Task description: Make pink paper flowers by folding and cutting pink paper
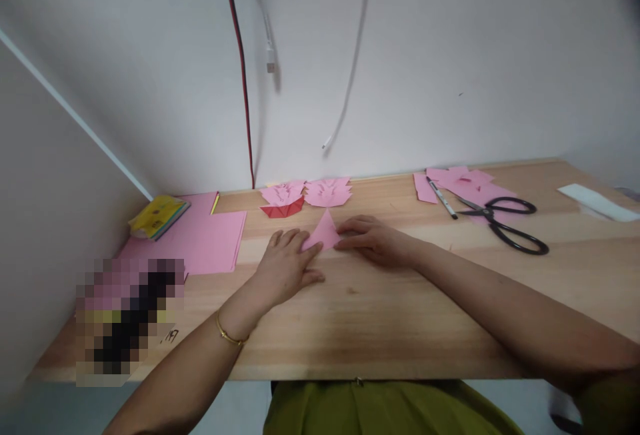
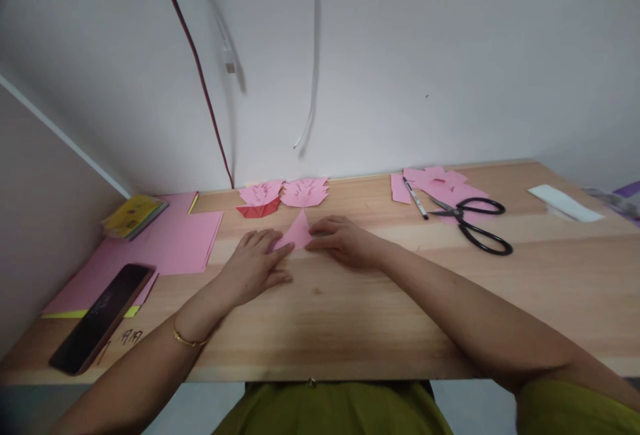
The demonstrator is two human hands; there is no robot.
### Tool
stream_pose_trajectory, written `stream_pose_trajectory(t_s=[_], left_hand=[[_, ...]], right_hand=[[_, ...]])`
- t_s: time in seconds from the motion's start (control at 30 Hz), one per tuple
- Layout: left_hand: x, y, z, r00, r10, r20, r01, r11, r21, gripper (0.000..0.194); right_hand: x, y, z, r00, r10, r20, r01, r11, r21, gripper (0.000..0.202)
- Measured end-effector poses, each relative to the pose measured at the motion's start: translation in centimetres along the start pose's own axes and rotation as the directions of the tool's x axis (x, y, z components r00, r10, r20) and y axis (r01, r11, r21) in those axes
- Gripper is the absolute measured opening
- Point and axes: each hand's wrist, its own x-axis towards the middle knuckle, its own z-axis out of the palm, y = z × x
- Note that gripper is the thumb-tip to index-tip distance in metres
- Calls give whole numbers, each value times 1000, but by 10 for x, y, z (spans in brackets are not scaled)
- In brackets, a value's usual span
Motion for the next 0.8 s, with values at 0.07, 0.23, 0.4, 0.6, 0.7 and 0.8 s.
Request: stream_pose_trajectory(t_s=[0.07,0.23,0.4,0.6,0.7,0.8], left_hand=[[0,0,0,1000,6,-2,-6,1000,-3,60],[1,-1,1,1000,9,-7,-9,1000,-4,59],[0,0,0,1000,15,-12,-15,1000,-14,59],[0,-1,1,1000,9,2,-9,1000,-27,59],[-1,-2,3,1000,3,10,-3,1000,-27,60],[-2,-4,6,1000,-2,14,2,1000,-30,60]], right_hand=[[0,0,0,1000,0,-6,1,1000,2,38],[1,-1,0,1000,-6,-20,6,1000,-8,36],[1,-1,-1,1000,-5,-14,5,1000,-26,36],[2,-2,-1,1000,6,-14,-6,1000,-12,36],[1,-1,1,1000,15,-9,-16,1000,-23,36],[0,-1,1,1000,23,-9,-23,1000,-17,36]])
